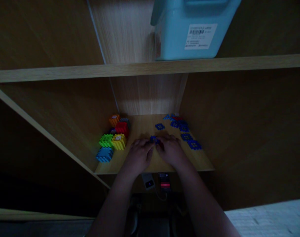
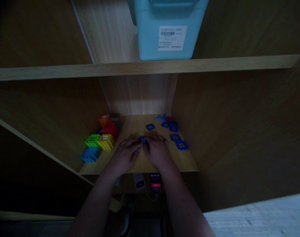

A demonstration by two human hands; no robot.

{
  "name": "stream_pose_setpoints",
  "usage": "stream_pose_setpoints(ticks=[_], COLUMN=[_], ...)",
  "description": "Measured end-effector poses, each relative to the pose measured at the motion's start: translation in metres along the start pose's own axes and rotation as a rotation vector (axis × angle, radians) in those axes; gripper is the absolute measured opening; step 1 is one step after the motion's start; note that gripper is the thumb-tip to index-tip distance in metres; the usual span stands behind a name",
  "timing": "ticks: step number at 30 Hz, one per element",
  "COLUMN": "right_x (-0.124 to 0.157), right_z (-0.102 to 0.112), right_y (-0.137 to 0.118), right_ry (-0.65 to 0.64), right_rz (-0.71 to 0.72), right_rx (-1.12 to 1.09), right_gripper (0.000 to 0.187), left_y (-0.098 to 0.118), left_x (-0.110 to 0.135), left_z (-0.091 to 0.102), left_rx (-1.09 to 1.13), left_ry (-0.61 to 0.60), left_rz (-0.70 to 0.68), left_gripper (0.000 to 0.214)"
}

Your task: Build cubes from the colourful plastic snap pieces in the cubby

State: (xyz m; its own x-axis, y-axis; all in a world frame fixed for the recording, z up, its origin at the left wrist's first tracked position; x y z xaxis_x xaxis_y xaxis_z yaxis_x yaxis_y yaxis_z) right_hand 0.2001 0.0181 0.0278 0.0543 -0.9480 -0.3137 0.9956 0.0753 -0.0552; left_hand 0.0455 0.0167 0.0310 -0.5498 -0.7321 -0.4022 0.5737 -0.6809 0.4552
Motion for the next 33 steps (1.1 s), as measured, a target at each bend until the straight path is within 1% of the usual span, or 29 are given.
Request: stream_pose_setpoints(ticks=[3,8,14,19,22,24,26,27,30,31,33], right_x=[0.0,-0.001,0.0,0.0,0.0,0.0,0.0,-0.001,-0.002,-0.002,-0.002], right_z=[0.001,0.001,-0.001,-0.003,-0.005,-0.003,0.001,0.002,0.003,0.002,0.0], right_y=[-0.001,0.003,0.005,0.016,0.021,0.023,0.02,0.016,-0.001,-0.004,-0.005], right_ry=[0.013,0.022,0.019,0.052,0.07,0.111,0.154,0.162,0.117,0.096,0.076], right_rz=[0.013,-0.07,-0.099,-0.175,-0.198,-0.205,-0.164,-0.109,0.115,0.155,0.139], right_rx=[-0.026,0.01,0.036,0.077,0.071,0.044,-0.01,-0.047,-0.147,-0.162,-0.154], right_gripper=[0.035,0.032,0.03,0.027,0.032,0.04,0.045,0.046,0.04,0.036,0.027], left_y=[0.0,0.002,0.004,0.001,0.001,0.002,-0.001,-0.004,-0.017,-0.021,-0.027], left_x=[0.0,0.0,-0.001,-0.001,-0.001,-0.001,-0.001,-0.001,0.0,0.0,0.001], left_z=[0.0,0.002,0.002,0.006,0.006,0.005,0.006,0.008,0.015,0.015,0.014], left_rx=[-0.029,-0.051,-0.064,-0.084,-0.047,0.006,0.069,0.092,0.108,0.098,0.062], left_ry=[-0.008,-0.005,0.017,0.047,0.053,0.055,0.084,0.116,0.213,0.226,0.217], left_rz=[0.02,0.06,0.067,0.114,0.093,0.059,0.038,0.041,0.112,0.14,0.178], left_gripper=[0.035,0.032,0.03,0.023,0.019,0.022,0.031,0.036,0.05,0.052,0.05])
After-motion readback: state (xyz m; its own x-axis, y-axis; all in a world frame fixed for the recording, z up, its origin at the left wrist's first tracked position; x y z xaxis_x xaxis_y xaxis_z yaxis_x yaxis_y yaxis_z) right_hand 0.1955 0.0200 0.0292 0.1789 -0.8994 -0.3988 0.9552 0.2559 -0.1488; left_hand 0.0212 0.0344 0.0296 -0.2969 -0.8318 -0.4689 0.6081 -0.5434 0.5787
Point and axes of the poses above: each hand's wrist, its own x-axis away from the middle knuckle, its own z-axis out of the back of the hand, y = z × x, the point moved 7 cm from there along -x, towards the middle knuckle, and after that the axes turned 13 degrees about x, right-handed, at the moved point
